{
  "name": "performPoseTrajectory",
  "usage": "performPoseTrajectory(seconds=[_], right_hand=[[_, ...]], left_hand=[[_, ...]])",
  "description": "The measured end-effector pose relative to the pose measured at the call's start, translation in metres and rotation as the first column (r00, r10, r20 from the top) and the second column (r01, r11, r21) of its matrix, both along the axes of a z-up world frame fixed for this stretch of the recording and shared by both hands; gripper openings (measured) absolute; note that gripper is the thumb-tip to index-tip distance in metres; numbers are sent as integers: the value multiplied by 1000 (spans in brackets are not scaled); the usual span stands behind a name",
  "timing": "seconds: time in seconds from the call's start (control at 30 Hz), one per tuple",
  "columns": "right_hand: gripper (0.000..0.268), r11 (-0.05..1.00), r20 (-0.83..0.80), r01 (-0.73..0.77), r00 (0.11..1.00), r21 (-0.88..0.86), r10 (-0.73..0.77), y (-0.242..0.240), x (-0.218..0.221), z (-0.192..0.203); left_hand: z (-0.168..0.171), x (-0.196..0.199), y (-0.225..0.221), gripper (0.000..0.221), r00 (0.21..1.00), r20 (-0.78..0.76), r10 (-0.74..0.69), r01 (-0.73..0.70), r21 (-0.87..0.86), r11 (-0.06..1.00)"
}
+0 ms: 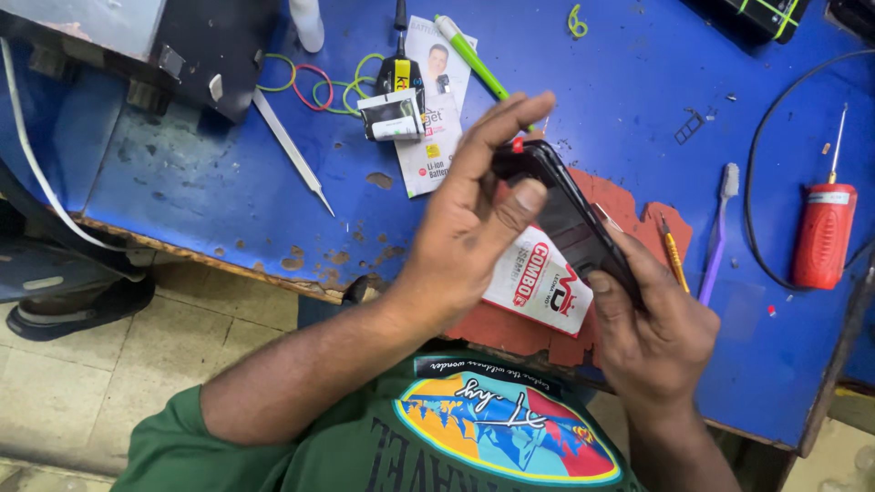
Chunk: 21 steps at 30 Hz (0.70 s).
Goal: The person reassembles a disassembled smartphone by aligning and snapping the back cover onto the main body. They then use a small tool to press along the edges to ensure the cover is sealed and wipe the device with a cloth.
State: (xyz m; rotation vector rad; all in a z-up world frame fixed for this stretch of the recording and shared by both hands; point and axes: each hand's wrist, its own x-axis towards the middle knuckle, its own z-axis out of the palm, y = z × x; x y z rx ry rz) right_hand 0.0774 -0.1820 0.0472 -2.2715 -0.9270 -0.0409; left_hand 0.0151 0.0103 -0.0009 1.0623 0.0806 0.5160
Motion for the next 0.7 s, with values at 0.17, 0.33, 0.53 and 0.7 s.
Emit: performPoseTrajectory(seconds=[0.17,0.33,0.53,0.7], right_hand=[[34,995,-120,-63,990,78,72,-5,5,0],[34,994,-166,-87,981,73,98,-7,11,-2],[35,994,-158,-105,982,22,108,-9,15,-3],[34,992,-156,-118,980,50,125,-19,21,-11]], left_hand=[[-5,1,4,26,999,41,-35,41,-159,986],[-12,1,1,23,1000,-22,15,-20,-248,969],[-21,0,-6,28,998,-16,55,-58,-342,938],[-18,-1,-2,29,999,10,33,-28,-335,942]])
